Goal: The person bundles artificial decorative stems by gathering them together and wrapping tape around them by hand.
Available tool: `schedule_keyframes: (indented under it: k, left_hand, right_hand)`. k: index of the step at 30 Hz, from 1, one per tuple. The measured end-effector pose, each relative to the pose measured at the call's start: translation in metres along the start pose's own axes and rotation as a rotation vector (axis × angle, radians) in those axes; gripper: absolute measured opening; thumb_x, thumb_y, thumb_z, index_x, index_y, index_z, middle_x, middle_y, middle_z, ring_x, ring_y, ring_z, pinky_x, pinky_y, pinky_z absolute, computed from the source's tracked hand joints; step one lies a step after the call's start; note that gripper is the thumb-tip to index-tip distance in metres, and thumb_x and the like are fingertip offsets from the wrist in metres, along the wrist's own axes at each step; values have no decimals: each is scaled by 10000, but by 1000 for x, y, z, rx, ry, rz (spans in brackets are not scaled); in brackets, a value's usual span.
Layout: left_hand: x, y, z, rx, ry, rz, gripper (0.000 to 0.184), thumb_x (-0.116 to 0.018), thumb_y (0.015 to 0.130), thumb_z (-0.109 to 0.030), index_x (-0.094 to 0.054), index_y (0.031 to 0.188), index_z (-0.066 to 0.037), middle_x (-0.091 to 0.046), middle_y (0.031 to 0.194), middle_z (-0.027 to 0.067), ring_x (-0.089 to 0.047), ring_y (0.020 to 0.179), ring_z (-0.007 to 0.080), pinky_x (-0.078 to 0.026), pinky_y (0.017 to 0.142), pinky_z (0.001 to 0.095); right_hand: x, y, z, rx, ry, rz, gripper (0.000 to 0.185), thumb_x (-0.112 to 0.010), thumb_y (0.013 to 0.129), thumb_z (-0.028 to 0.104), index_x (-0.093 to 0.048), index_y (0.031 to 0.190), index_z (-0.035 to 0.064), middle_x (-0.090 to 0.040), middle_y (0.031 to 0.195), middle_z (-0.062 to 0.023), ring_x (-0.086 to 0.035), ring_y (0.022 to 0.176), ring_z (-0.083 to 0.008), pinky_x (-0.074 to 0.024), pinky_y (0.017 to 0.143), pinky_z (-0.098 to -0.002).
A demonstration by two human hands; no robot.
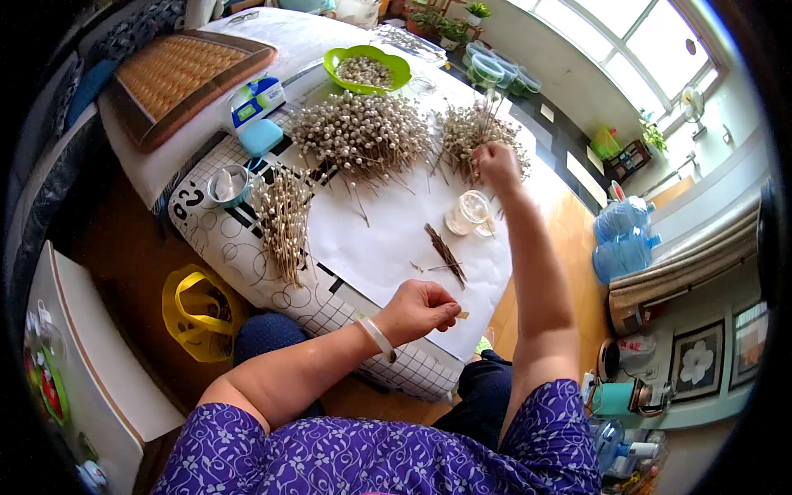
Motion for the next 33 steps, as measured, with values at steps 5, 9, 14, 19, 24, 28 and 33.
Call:
schedule_keyframes:
  k: [5, 9, 14, 19, 24, 28, 33]
  left_hand:
    - [1, 4, 5, -10, 27, 68, 175, -581, 809, -130, -579, 847, 41, -596, 697, 84, -556, 615, 106, -469, 566, 225]
    - [-1, -1, 4, 6, 199, 113, 168, -574, 801, -124, -586, 830, 41, -598, 689, 64, -548, 608, 102, -463, 577, 230]
    - [2, -8, -12, -65, 387, 98, 157, -571, 788, -114, -596, 816, 39, -600, 676, 46, -543, 598, 90, -456, 576, 225]
    - [10, 2, -8, -254, 316, 18, 146, -574, 794, -110, -607, 798, 32, -604, 663, 53, -535, 555, 88, -454, 526, 222]
    - [22, -5, -15, -277, 182, -147, 163, -571, 804, -125, -596, 758, 29, -580, 612, 34, -520, 537, 69, -432, 497, 204]
    - [27, -11, -16, -306, 162, -212, 170, -579, 805, -143, -594, 760, 21, -573, 609, 30, -511, 536, 61, -423, 487, 196]
    - [26, -12, -19, -290, 224, -182, 273, -574, 823, -263, -588, 742, -3, -562, 598, 22, -505, 532, 66, -420, 486, 192]
  right_hand:
    - [0, 18, 0, -382, -310, 156, 375, -401, 867, 331, -598, 877, 12, -589, 921, -187, -572, 862, -283, -437, 786, -371]
    - [-3, -39, 28, 84, -368, 19, 302, -458, 843, 285, -615, 796, 31, -606, 803, -170, -587, 782, -290, -459, 705, -373]
    - [27, -132, 16, 24, 118, 1, 172, -562, 808, 183, -622, 811, 21, -622, 692, -110, -597, 600, -178, -467, 551, -274]
    - [38, -220, 26, -284, 693, 90, 196, -538, 844, 182, -609, 821, 1, -599, 683, -48, -543, 569, -89, -435, 509, -206]
    - [37, -246, 75, -303, 957, 72, 231, -551, 836, 204, -569, 687, 27, -513, 571, 9, -434, 481, -45, -333, 429, -184]
    - [24, -251, 77, -301, 1003, 96, 246, -554, 832, 209, -547, 647, 47, -484, 543, 27, -415, 468, -38, -311, 417, -182]
    - [5, -252, 71, -325, 933, 112, 254, -544, 835, 216, -544, 642, 50, -472, 541, 30, -403, 455, -37, -304, 413, -181]
Point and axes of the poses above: each hand's wrist, its own y-axis towards the middle knuckle, its own x-axis out of the back of the hand, z = x × y, the point moved 3 cm from there along y, towards the middle knuckle
